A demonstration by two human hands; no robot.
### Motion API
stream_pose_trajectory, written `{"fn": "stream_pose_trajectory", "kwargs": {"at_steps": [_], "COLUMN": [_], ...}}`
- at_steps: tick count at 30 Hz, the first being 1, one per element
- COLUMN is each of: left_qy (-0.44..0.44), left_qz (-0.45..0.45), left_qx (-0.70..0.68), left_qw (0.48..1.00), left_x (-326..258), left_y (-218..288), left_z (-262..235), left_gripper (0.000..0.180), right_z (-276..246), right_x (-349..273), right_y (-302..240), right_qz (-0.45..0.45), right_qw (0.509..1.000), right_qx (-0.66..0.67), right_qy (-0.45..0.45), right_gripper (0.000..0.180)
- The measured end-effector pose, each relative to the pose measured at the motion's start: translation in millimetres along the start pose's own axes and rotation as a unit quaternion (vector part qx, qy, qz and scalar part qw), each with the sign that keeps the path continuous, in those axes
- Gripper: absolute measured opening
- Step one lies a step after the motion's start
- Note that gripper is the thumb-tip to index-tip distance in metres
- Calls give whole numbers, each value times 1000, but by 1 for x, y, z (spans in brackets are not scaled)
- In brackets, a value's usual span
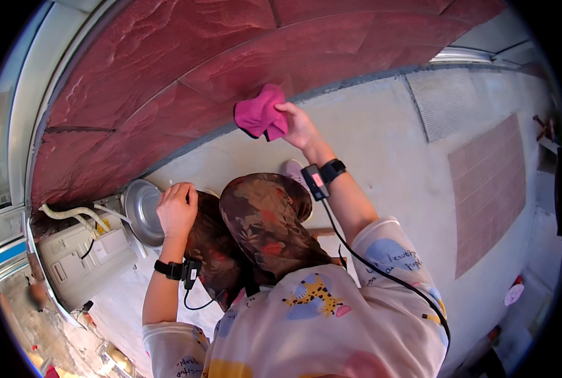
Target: The person wipes a red tiled wall using a cloth, moving it across the textured surface to clean it, and later turns the cloth over to continue.
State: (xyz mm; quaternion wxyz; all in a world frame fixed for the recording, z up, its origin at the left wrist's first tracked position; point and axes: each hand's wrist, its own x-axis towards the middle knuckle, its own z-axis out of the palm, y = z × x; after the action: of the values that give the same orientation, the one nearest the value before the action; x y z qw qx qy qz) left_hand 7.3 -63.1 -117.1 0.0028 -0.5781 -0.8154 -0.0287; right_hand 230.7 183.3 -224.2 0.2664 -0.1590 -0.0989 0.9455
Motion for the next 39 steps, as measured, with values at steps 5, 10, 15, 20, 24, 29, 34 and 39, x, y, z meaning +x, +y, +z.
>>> {"fn": "stream_pose_trajectory", "kwargs": {"at_steps": [5,10,15,20,24,29,34,39], "left_qy": [-82,-122,-206,-372,-368,-374,-358,-329], "left_qz": [18,56,34,-28,-51,-94,-116,-90], "left_qx": [-136,-301,-555,-578,-600,-671,-693,-728], "left_qw": [987,944,805,726,709,633,614,595], "left_x": [12,43,57,85,111,140,160,169], "left_y": [44,83,151,166,170,166,183,205], "left_z": [-48,-72,-69,-57,-33,-14,-7,-14], "left_gripper": [34,42,68,75,43,20,12,11], "right_z": [31,52,92,87,80,65,13,-7], "right_x": [-103,-151,-175,-169,-152,-122,-100,-81], "right_y": [-38,-35,-29,-25,-34,-37,-44,-42], "right_qz": [-46,-114,-131,-207,-225,-251,-199,-135], "right_qw": [995,988,989,973,965,956,975,986], "right_qx": [18,-25,-40,-102,-132,-150,-46,-4], "right_qy": [-90,-98,-51,-11,6,28,93,94], "right_gripper": [33,36,45,56,56,51,45,62]}}
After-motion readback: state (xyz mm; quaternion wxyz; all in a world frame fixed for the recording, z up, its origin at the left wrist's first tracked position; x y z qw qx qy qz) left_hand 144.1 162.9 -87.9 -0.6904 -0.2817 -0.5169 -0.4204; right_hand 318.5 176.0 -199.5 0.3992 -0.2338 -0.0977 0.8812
